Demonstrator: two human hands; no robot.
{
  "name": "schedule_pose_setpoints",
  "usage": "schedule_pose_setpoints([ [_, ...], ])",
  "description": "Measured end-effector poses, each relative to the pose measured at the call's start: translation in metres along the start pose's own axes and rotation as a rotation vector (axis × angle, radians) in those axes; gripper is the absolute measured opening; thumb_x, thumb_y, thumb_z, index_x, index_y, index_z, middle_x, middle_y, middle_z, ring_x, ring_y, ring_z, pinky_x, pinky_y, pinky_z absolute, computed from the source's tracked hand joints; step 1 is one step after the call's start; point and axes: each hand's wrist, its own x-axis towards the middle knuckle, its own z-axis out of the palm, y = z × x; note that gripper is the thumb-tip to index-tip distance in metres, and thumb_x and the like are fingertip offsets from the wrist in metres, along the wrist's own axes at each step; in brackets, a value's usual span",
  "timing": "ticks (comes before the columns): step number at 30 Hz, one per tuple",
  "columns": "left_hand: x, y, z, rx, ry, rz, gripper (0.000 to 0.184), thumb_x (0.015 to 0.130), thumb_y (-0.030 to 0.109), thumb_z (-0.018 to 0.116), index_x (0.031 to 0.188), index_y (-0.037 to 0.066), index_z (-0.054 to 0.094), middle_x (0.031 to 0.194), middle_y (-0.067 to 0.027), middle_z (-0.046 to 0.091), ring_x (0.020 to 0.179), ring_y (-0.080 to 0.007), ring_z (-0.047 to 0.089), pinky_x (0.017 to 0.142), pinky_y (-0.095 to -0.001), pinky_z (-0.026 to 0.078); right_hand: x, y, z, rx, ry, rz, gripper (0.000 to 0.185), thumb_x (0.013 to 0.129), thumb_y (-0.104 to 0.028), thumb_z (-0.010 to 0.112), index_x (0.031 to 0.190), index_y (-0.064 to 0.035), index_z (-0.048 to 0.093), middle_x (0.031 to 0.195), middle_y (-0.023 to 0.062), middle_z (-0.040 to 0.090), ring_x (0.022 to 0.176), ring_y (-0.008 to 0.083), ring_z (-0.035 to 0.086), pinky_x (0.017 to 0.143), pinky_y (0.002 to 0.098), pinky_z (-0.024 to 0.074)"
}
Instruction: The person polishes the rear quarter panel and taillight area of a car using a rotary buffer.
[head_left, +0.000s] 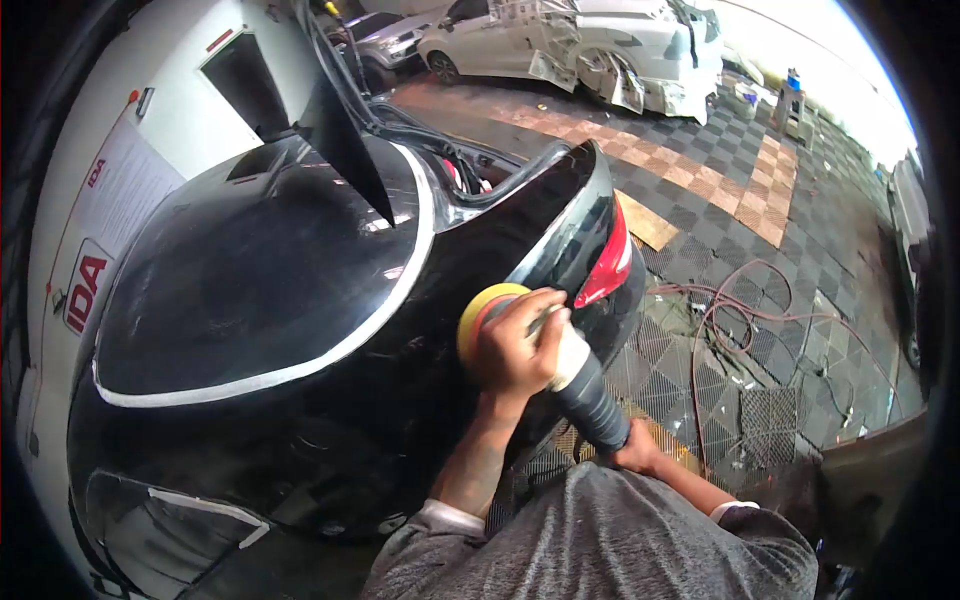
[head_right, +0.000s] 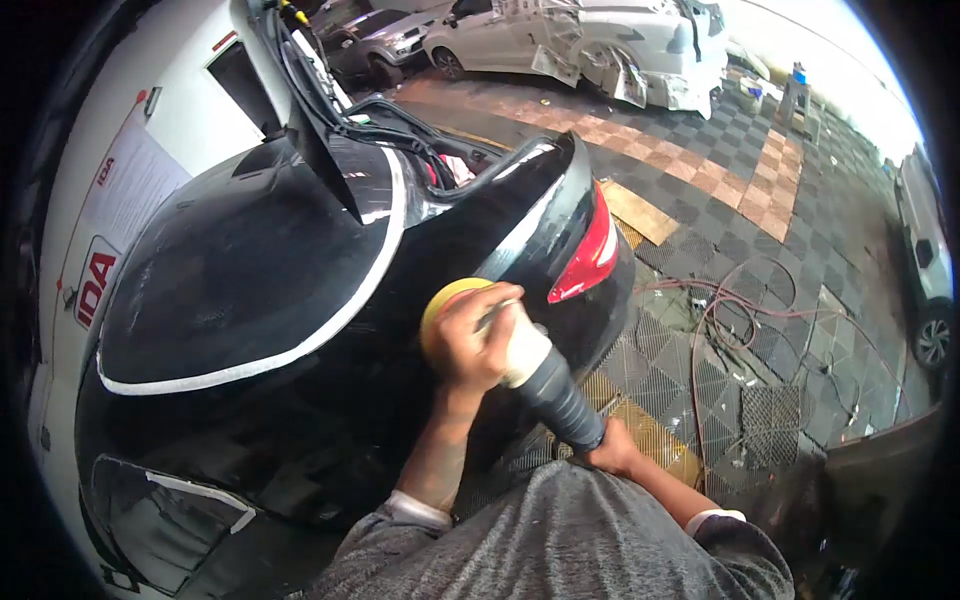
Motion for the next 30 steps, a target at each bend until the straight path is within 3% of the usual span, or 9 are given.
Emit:
schedule_pose_setpoints([
  [4,-0.034,0.023,-0.05,0.077,0.084,0.014,0.024,0.089,0.009,0.063,0.104,-0.006,0.075,0.096,-0.0185,0.077,0.093,-0.031,0.074,0.09,-0.041,0.056,-0.014,-0.035,0.014,-0.27,-0.096,-0.049,0.04,0.071,-0.023,0.083,0.101,0.0015,0.074,0.093,0.0188,0.077,0.088,0.0291,0.076,0.081,0.0399,0.0591],
  [6,-0.056,0.022,-0.069,0.085,0.118,-0.017,0.025,0.089,0.007,0.06,0.104,-0.008,0.073,0.096,-0.0204,0.076,0.094,-0.0324,0.073,0.09,-0.0424,0.057,-0.018,-0.05,0.021,-0.194,-0.112,-0.044,0.042,0.07,-0.022,0.082,0.103,0.0014,0.073,0.092,0.02,0.077,0.089,0.033,0.076,0.082,0.0413,0.0592],
  [8,-0.062,0.033,-0.076,0.042,0.149,-0.064,0.025,0.089,0.006,0.058,0.104,-0.009,0.071,0.097,-0.021,0.075,0.092,-0.0328,0.073,0.088,-0.0423,0.058,-0.015,-0.042,0.031,-0.198,-0.08,-0.257,0.044,0.07,-0.022,0.081,0.106,0.0011,0.072,0.093,0.0205,0.076,0.092,0.0362,0.076,0.083,0.0431,0.0592],
  [10,-0.061,0.034,-0.076,-0.012,0.141,-0.105,0.027,0.089,0.009,0.058,0.104,-0.009,0.071,0.098,-0.0212,0.075,0.093,-0.0326,0.073,0.09,-0.0425,0.057,-0.012,-0.033,0.037,-0.174,-0.079,-0.284,0.056,0.066,-0.021,0.084,0.117,-0.0011,0.071,0.1,0.0204,0.077,0.092,0.0335,0.077,0.086,0.0419,0.0598],
  [15,-0.036,0.013,-0.05,-0.019,0.071,-0.031,0.032,0.091,0.016,0.058,0.104,-0.009,0.073,0.099,-0.0207,0.076,0.095,-0.0323,0.073,0.093,-0.042,0.056,-0.019,-0.05,0.017,-0.196,-0.048,-0.065,0.044,0.068,-0.023,0.085,0.103,0.0012,0.075,0.095,0.0202,0.078,0.091,0.0293,0.078,0.083,0.0396,0.0598],
  [18,-0.007,0.005,-0.019,-0.045,-0.009,-0.038,0.027,0.095,0.012,0.058,0.103,-0.006,0.075,0.1,-0.0184,0.077,0.096,-0.029,0.074,0.09,-0.0383,0.057,-0.019,-0.052,0.006,-0.118,0.012,-0.016,0.037,0.069,-0.023,0.084,0.096,0.0005,0.076,0.09,0.0187,0.077,0.084,0.0293,0.077,0.08,0.0409,0.0591],
  [23,0.028,-0.004,0.03,-0.083,-0.143,-0.143,0.026,0.096,0.016,0.063,0.103,-0.006,0.075,0.097,-0.0172,0.078,0.092,-0.0267,0.075,0.086,-0.036,0.057,-0.008,-0.036,-0.002,0.071,0.123,-0.042,0.03,0.073,-0.016,0.079,0.098,0.0004,0.075,0.088,0.0125,0.077,0.083,0.0193,0.074,0.079,0.0362,0.0579],
  [26,0.028,-0.003,0.032,-0.102,-0.147,-0.161,0.024,0.096,0.014,0.064,0.102,-0.006,0.075,0.096,-0.0165,0.078,0.092,-0.0242,0.075,0.085,-0.0349,0.057,-0.013,-0.058,-0.006,0.119,0.128,-0.048,0.03,0.073,-0.015,0.079,0.099,0.0006,0.075,0.089,0.0118,0.077,0.083,0.0184,0.073,0.078,0.0358,0.0577],
  [30,0.0,-0.007,0.002,-0.03,-0.062,-0.039,0.023,0.096,0.011,0.062,0.102,-0.005,0.076,0.098,-0.0162,0.078,0.094,-0.0266,0.074,0.087,-0.0366,0.058,-0.016,-0.042,0.002,-0.125,0.012,-0.018,0.038,0.072,-0.021,0.082,0.103,0.0014,0.075,0.087,0.0156,0.077,0.084,0.0244,0.076,0.08,0.0396,0.0586],
])
